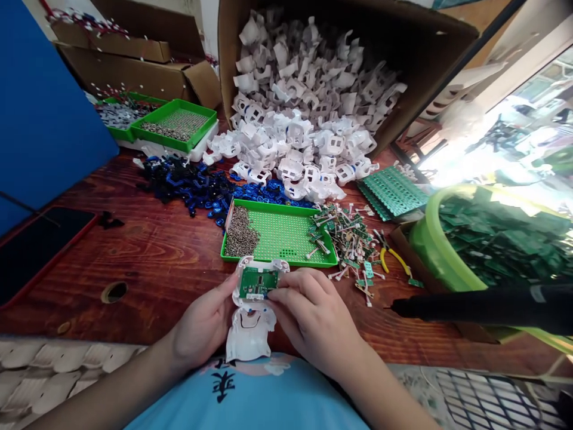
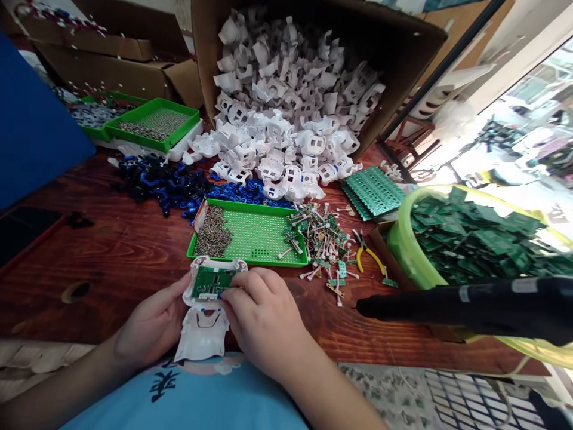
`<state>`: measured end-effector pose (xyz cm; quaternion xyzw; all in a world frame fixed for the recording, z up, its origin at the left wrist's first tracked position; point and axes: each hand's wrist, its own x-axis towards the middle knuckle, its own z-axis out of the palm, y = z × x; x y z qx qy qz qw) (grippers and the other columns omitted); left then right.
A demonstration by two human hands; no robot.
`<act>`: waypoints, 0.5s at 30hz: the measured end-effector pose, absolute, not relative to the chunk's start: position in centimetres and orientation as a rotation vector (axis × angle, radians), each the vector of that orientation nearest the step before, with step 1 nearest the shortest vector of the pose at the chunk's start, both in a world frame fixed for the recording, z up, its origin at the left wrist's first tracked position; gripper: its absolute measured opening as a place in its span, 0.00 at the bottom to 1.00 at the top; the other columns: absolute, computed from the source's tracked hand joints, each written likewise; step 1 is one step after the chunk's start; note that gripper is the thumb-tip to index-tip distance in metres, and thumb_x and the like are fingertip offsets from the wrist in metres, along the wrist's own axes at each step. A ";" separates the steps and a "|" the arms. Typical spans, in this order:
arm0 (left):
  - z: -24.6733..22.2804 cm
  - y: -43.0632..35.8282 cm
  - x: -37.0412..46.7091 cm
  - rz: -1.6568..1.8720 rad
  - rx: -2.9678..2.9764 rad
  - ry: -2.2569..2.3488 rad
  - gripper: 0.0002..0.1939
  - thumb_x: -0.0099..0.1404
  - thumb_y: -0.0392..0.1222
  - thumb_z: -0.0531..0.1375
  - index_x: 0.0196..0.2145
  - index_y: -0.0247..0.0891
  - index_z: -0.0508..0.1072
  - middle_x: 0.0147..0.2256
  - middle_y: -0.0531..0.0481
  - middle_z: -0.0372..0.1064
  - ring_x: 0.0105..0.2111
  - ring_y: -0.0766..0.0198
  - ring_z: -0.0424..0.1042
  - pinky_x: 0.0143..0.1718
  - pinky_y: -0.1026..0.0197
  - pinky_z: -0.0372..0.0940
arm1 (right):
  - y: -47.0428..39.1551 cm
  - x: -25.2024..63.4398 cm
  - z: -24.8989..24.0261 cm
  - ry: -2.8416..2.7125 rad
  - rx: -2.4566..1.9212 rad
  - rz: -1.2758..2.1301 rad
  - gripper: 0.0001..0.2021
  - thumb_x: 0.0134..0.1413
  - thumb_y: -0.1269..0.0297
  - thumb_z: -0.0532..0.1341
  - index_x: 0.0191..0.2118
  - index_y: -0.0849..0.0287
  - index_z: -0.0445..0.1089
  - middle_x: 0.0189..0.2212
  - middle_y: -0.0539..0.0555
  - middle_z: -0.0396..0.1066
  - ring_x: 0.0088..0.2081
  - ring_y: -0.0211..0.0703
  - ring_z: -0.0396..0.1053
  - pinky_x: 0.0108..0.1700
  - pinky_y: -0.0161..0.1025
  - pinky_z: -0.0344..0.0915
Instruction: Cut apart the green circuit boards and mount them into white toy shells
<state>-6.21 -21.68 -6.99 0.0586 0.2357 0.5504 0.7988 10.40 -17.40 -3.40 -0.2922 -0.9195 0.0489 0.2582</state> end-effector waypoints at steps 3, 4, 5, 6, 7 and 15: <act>-6.8 -21.6 -6.2 1.160 0.120 0.526 0.18 0.67 0.43 0.48 0.48 0.36 0.71 0.44 0.47 0.72 0.51 0.57 0.64 0.55 0.55 0.54 | -17.4 10.4 -3.6 -2.504 -0.833 0.162 0.06 0.55 0.67 0.56 0.35 0.60 0.70 0.34 0.54 0.69 0.38 0.41 0.64 0.42 0.39 0.64; -6.8 -21.6 -6.1 1.152 0.119 0.538 0.18 0.66 0.43 0.48 0.47 0.36 0.71 0.44 0.47 0.72 0.51 0.57 0.64 0.54 0.56 0.55 | -17.3 10.4 -3.7 -2.498 -0.853 0.171 0.06 0.55 0.67 0.56 0.35 0.60 0.70 0.34 0.54 0.69 0.38 0.41 0.64 0.42 0.39 0.64; -6.8 -21.6 -6.1 1.146 0.120 0.547 0.18 0.66 0.44 0.49 0.47 0.36 0.71 0.44 0.47 0.72 0.50 0.56 0.64 0.54 0.56 0.56 | -17.3 10.4 -3.7 -2.493 -0.870 0.179 0.06 0.55 0.67 0.57 0.34 0.60 0.70 0.34 0.54 0.69 0.38 0.41 0.64 0.42 0.39 0.64; -6.8 -21.5 -6.1 1.145 0.123 0.555 0.18 0.66 0.44 0.49 0.47 0.36 0.71 0.44 0.47 0.72 0.50 0.56 0.65 0.53 0.56 0.57 | -17.2 10.4 -3.8 -2.495 -0.878 0.186 0.06 0.55 0.67 0.57 0.34 0.60 0.70 0.34 0.54 0.69 0.38 0.41 0.63 0.41 0.39 0.64; -6.8 -21.6 -6.1 1.145 0.130 0.562 0.18 0.66 0.44 0.49 0.48 0.35 0.70 0.44 0.47 0.72 0.50 0.56 0.65 0.52 0.56 0.57 | -17.2 10.4 -3.8 -2.503 -0.880 0.195 0.06 0.55 0.66 0.57 0.34 0.60 0.70 0.34 0.54 0.69 0.37 0.41 0.63 0.41 0.39 0.64; -7.5 -22.2 -6.3 1.148 0.389 0.750 0.20 0.61 0.37 0.56 0.51 0.40 0.65 0.47 0.48 0.69 0.47 0.56 0.66 0.47 0.58 0.61 | -16.9 9.7 -4.0 -2.562 -0.904 0.202 0.07 0.55 0.66 0.56 0.32 0.60 0.71 0.33 0.54 0.69 0.36 0.43 0.63 0.39 0.40 0.64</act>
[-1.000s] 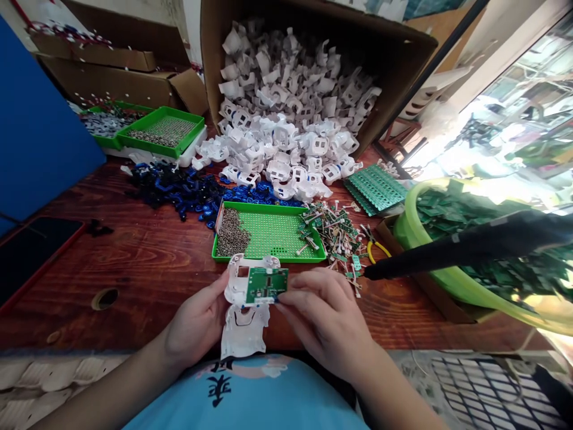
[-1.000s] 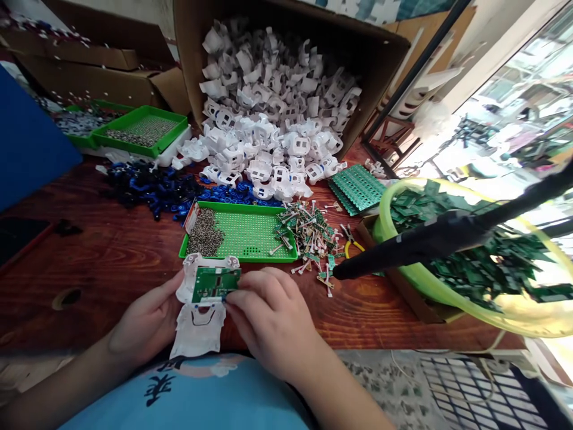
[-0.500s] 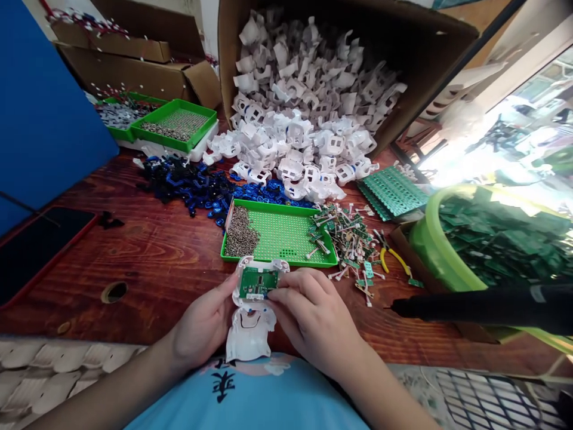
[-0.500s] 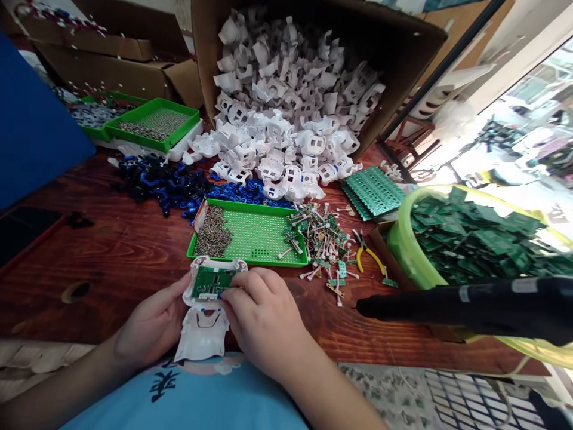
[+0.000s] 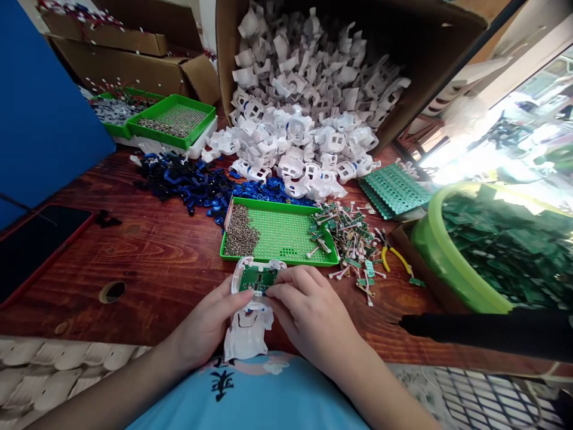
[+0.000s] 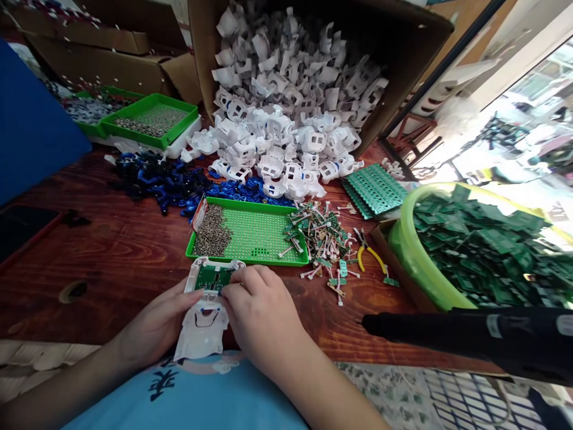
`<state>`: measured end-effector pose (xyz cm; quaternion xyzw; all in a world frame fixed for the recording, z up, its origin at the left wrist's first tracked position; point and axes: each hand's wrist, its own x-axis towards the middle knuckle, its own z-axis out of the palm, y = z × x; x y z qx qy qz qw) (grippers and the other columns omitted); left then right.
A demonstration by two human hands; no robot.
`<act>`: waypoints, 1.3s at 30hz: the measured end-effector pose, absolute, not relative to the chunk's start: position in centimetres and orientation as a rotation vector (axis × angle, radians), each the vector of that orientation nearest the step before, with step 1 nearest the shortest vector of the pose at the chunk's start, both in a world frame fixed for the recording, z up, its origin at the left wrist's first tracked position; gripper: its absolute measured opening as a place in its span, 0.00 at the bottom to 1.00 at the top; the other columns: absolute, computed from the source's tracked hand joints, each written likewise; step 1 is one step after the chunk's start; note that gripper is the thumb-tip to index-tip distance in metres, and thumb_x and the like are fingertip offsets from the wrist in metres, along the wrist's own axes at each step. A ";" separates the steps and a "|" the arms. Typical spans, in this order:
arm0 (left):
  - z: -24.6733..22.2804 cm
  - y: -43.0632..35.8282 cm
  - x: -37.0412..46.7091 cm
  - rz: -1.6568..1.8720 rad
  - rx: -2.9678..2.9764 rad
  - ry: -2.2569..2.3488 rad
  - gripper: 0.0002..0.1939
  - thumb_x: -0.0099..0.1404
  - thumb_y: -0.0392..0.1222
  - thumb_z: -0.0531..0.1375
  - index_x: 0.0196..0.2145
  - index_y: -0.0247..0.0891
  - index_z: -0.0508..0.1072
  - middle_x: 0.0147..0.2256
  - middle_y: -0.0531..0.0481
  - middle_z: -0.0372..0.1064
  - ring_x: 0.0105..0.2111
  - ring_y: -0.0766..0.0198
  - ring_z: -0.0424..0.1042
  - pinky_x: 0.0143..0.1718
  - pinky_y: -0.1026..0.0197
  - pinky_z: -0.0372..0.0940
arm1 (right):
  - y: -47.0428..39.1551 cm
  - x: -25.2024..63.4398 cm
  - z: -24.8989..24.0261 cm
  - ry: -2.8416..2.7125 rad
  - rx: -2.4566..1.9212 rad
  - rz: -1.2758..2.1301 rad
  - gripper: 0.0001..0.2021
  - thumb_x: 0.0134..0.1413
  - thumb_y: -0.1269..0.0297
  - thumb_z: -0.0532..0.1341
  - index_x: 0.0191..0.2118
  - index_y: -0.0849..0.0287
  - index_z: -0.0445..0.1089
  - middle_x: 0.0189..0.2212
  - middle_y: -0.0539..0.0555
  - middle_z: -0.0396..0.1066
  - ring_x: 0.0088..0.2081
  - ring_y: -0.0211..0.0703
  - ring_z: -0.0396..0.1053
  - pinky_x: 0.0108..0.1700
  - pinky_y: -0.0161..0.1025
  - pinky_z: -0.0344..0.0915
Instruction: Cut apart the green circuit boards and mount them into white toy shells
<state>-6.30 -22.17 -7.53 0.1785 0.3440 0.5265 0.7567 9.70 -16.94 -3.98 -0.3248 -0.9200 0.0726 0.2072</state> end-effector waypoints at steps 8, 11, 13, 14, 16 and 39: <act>-7.3 -22.1 -6.1 1.119 0.671 1.174 0.21 0.59 0.43 0.59 0.50 0.37 0.64 0.46 0.49 0.69 0.47 0.58 0.66 0.45 0.63 0.61 | -17.2 9.0 -4.5 -2.597 -0.991 0.239 0.05 0.53 0.69 0.58 0.33 0.59 0.71 0.34 0.55 0.68 0.35 0.44 0.64 0.38 0.41 0.64; -7.3 -22.0 -6.0 1.135 0.682 1.202 0.22 0.59 0.43 0.58 0.50 0.36 0.63 0.45 0.49 0.69 0.46 0.58 0.67 0.44 0.63 0.61 | -17.5 9.1 -4.5 -2.572 -0.976 0.276 0.05 0.54 0.69 0.57 0.35 0.59 0.70 0.34 0.55 0.68 0.36 0.45 0.64 0.39 0.42 0.65; -7.4 -22.1 -6.1 1.140 0.683 1.221 0.22 0.59 0.43 0.58 0.50 0.37 0.62 0.45 0.49 0.70 0.45 0.59 0.68 0.44 0.63 0.62 | -17.6 9.3 -4.4 -2.510 -0.948 0.337 0.05 0.55 0.69 0.56 0.36 0.59 0.69 0.35 0.55 0.68 0.37 0.44 0.64 0.39 0.41 0.65; -7.5 -22.2 -6.1 1.142 0.687 1.238 0.22 0.59 0.44 0.58 0.50 0.37 0.62 0.45 0.49 0.70 0.45 0.59 0.68 0.44 0.63 0.62 | -17.7 9.5 -4.5 -2.448 -0.951 0.370 0.05 0.54 0.69 0.56 0.37 0.58 0.68 0.35 0.55 0.67 0.38 0.44 0.64 0.40 0.41 0.65; -7.6 -22.3 -6.2 1.138 0.699 1.268 0.21 0.59 0.44 0.58 0.50 0.38 0.62 0.45 0.49 0.70 0.45 0.59 0.68 0.44 0.63 0.62 | -17.7 10.0 -4.8 -2.254 -1.023 0.455 0.08 0.53 0.68 0.57 0.40 0.58 0.65 0.37 0.55 0.66 0.40 0.43 0.64 0.42 0.41 0.64; -7.1 -23.4 -6.2 1.015 1.062 1.316 0.19 0.61 0.43 0.56 0.49 0.39 0.61 0.40 0.48 0.70 0.37 0.60 0.70 0.40 0.63 0.65 | -18.1 8.8 -6.0 -1.489 -1.128 1.563 0.09 0.46 0.62 0.61 0.25 0.60 0.61 0.21 0.46 0.56 0.24 0.32 0.54 0.26 0.31 0.55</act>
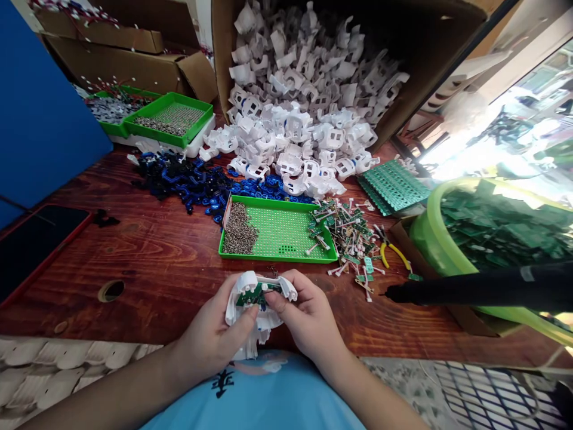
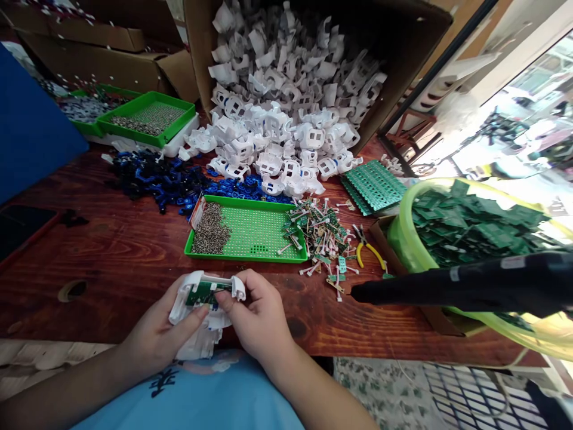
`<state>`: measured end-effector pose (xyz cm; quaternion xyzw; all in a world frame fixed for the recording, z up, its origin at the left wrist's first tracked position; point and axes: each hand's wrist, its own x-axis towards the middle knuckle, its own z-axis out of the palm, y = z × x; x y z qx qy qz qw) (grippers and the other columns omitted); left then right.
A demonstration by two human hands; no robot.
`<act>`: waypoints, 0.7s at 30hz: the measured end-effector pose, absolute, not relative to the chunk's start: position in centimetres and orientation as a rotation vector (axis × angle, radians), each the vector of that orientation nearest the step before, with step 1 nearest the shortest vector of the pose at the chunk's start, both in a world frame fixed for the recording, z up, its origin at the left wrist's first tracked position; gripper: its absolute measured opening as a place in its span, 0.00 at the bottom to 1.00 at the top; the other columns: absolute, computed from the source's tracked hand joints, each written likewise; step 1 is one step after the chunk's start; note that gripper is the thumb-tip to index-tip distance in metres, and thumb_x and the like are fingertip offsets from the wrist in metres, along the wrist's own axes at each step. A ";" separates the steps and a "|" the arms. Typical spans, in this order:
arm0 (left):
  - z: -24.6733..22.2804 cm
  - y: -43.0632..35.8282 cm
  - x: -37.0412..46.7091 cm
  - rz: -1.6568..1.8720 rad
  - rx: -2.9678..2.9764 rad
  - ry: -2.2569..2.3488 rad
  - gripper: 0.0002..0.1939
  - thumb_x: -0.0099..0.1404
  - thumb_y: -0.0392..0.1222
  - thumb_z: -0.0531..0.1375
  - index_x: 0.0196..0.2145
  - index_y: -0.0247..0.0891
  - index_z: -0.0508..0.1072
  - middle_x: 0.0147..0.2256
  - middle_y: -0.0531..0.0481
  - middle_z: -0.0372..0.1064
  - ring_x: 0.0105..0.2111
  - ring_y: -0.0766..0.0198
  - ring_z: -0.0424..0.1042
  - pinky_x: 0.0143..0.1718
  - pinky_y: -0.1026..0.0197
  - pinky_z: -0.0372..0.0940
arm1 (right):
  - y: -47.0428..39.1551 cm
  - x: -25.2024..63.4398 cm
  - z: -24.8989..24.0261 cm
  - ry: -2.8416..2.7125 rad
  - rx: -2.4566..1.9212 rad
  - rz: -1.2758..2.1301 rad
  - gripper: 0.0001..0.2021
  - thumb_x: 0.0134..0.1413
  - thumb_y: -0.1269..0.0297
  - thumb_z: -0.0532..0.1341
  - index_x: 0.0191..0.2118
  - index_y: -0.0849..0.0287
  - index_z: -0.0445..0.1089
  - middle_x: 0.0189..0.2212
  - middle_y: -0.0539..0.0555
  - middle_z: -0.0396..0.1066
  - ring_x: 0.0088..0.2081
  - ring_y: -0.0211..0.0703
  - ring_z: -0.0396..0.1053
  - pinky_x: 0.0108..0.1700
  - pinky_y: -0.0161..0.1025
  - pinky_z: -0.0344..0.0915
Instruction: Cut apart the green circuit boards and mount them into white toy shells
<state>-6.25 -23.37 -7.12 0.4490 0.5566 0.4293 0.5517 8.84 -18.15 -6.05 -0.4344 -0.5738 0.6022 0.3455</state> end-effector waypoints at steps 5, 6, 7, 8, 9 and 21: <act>-6.6 -23.1 -6.2 1.039 0.995 1.301 0.21 0.57 0.42 0.59 0.48 0.39 0.63 0.43 0.47 0.70 0.40 0.58 0.71 0.41 0.62 0.65 | -18.3 8.9 -6.5 -1.560 -1.143 1.448 0.08 0.49 0.61 0.59 0.28 0.59 0.62 0.24 0.48 0.59 0.27 0.34 0.57 0.29 0.32 0.57; -6.5 -23.0 -6.2 1.045 0.956 1.288 0.21 0.58 0.43 0.59 0.49 0.39 0.63 0.43 0.47 0.70 0.41 0.58 0.70 0.42 0.62 0.64 | -18.3 8.9 -6.7 -1.559 -1.145 1.444 0.08 0.50 0.60 0.59 0.29 0.59 0.63 0.25 0.48 0.59 0.28 0.35 0.58 0.30 0.32 0.58; -6.4 -22.9 -6.2 1.044 0.912 1.266 0.23 0.58 0.44 0.59 0.50 0.40 0.62 0.43 0.47 0.70 0.42 0.58 0.70 0.42 0.62 0.64 | -18.3 9.0 -6.8 -1.552 -1.147 1.453 0.08 0.50 0.60 0.59 0.30 0.59 0.63 0.25 0.48 0.60 0.28 0.35 0.58 0.31 0.32 0.58; -6.4 -22.9 -6.2 1.038 0.869 1.238 0.24 0.57 0.44 0.60 0.51 0.40 0.62 0.44 0.47 0.70 0.43 0.57 0.70 0.42 0.63 0.64 | -18.3 9.0 -6.9 -1.545 -1.151 1.470 0.09 0.50 0.59 0.59 0.30 0.59 0.63 0.25 0.48 0.60 0.28 0.35 0.59 0.31 0.32 0.59; -6.4 -22.8 -6.2 1.028 0.830 1.208 0.25 0.57 0.45 0.60 0.52 0.40 0.61 0.44 0.48 0.70 0.44 0.58 0.69 0.42 0.63 0.64 | -18.3 9.1 -7.0 -1.544 -1.157 1.487 0.09 0.51 0.59 0.59 0.31 0.59 0.63 0.25 0.48 0.60 0.29 0.35 0.59 0.31 0.32 0.59; -6.6 -22.6 -5.7 1.082 0.693 1.196 0.24 0.56 0.44 0.61 0.48 0.37 0.62 0.45 0.44 0.70 0.46 0.53 0.68 0.45 0.56 0.63 | -18.2 9.2 -7.2 -1.612 -1.151 1.531 0.08 0.53 0.60 0.57 0.36 0.59 0.64 0.30 0.49 0.65 0.32 0.36 0.63 0.34 0.33 0.62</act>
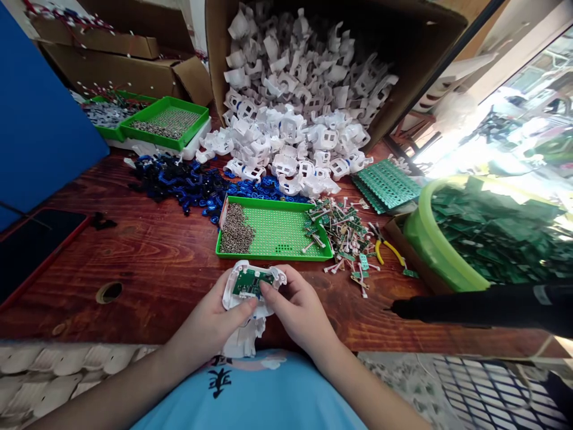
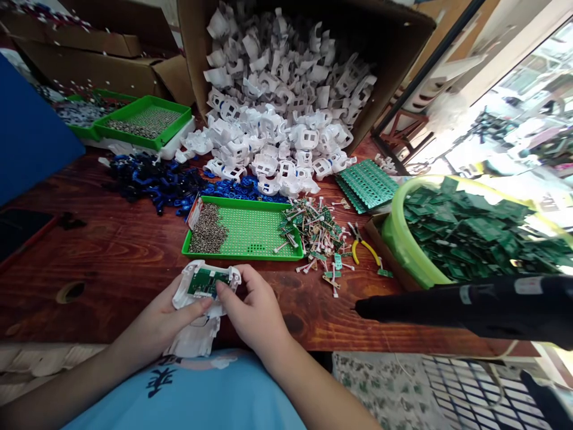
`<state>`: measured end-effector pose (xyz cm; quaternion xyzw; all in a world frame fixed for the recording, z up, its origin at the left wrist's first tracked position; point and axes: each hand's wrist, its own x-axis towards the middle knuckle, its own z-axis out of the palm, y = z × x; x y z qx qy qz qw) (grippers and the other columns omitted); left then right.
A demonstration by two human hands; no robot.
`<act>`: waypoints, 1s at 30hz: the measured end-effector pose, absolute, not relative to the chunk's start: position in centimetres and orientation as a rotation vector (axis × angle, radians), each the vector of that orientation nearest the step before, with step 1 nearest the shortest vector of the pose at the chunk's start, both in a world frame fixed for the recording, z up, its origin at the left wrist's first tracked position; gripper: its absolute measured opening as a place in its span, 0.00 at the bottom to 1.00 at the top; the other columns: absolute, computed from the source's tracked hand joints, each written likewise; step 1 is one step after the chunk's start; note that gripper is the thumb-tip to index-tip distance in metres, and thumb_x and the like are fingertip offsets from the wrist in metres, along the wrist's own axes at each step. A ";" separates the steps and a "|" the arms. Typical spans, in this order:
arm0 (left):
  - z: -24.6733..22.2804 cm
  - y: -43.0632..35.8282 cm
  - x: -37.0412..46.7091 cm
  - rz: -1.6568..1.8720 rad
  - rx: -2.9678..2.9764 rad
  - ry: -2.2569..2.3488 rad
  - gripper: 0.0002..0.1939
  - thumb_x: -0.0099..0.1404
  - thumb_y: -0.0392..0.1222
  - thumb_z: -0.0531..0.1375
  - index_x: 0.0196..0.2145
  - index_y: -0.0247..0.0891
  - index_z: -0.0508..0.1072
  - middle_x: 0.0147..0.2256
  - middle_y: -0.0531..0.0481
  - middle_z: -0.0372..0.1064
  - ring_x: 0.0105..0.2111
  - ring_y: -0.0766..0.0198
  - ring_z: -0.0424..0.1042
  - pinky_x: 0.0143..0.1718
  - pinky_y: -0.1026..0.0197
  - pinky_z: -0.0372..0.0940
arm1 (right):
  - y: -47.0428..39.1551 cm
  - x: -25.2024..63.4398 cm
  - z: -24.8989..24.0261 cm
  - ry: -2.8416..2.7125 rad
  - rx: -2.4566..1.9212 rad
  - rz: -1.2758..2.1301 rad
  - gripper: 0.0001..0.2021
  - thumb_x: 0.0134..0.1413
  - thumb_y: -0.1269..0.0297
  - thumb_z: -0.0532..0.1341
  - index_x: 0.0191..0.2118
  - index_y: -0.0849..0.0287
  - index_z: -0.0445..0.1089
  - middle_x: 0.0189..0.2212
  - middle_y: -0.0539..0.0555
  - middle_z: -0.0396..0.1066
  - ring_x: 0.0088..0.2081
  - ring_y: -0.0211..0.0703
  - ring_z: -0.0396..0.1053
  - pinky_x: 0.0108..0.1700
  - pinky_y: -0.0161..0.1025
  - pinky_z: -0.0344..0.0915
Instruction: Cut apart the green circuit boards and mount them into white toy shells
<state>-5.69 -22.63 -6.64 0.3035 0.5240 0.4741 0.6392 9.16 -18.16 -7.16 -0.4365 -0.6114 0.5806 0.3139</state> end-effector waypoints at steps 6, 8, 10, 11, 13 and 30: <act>-6.6 -22.8 -5.5 1.065 0.732 1.236 0.24 0.57 0.44 0.60 0.50 0.38 0.61 0.46 0.45 0.69 0.47 0.56 0.68 0.46 0.59 0.63 | -18.1 8.9 -7.5 -1.666 -1.187 1.466 0.08 0.53 0.60 0.57 0.32 0.59 0.62 0.26 0.47 0.62 0.29 0.35 0.61 0.31 0.31 0.61; -6.7 -22.6 -5.4 1.102 0.651 1.222 0.25 0.56 0.43 0.62 0.50 0.38 0.63 0.45 0.45 0.70 0.47 0.54 0.68 0.46 0.59 0.64 | -18.1 9.1 -7.3 -1.726 -1.159 1.444 0.09 0.55 0.59 0.55 0.39 0.57 0.64 0.31 0.49 0.66 0.33 0.37 0.65 0.36 0.33 0.64; -6.7 -22.3 -5.6 1.144 0.520 1.200 0.24 0.54 0.42 0.63 0.48 0.37 0.64 0.42 0.45 0.73 0.45 0.52 0.70 0.43 0.57 0.66 | -18.1 9.8 -7.2 -1.777 -1.111 1.434 0.13 0.57 0.59 0.53 0.47 0.56 0.61 0.38 0.51 0.68 0.39 0.38 0.67 0.41 0.35 0.64; -6.7 -22.1 -5.9 1.163 0.440 1.196 0.24 0.53 0.42 0.64 0.48 0.37 0.65 0.40 0.46 0.74 0.43 0.51 0.71 0.41 0.56 0.67 | -18.0 10.4 -7.2 -1.812 -1.124 1.392 0.14 0.57 0.59 0.52 0.48 0.56 0.60 0.40 0.52 0.68 0.40 0.38 0.67 0.43 0.36 0.64; -6.3 -21.7 -6.6 1.183 0.275 1.203 0.22 0.52 0.40 0.64 0.45 0.38 0.68 0.35 0.48 0.76 0.38 0.52 0.74 0.36 0.56 0.70 | -17.8 12.1 -7.3 -1.912 -1.273 1.189 0.11 0.58 0.61 0.51 0.45 0.56 0.63 0.39 0.52 0.69 0.40 0.39 0.67 0.43 0.38 0.64; -5.5 -22.2 -8.3 1.158 0.091 1.129 0.39 0.47 0.29 0.61 0.58 0.41 0.57 0.34 0.50 0.76 0.30 0.57 0.75 0.28 0.62 0.70 | -17.8 16.5 -8.7 -2.234 -1.525 0.455 0.06 0.57 0.66 0.51 0.36 0.58 0.64 0.32 0.54 0.68 0.34 0.41 0.66 0.35 0.37 0.64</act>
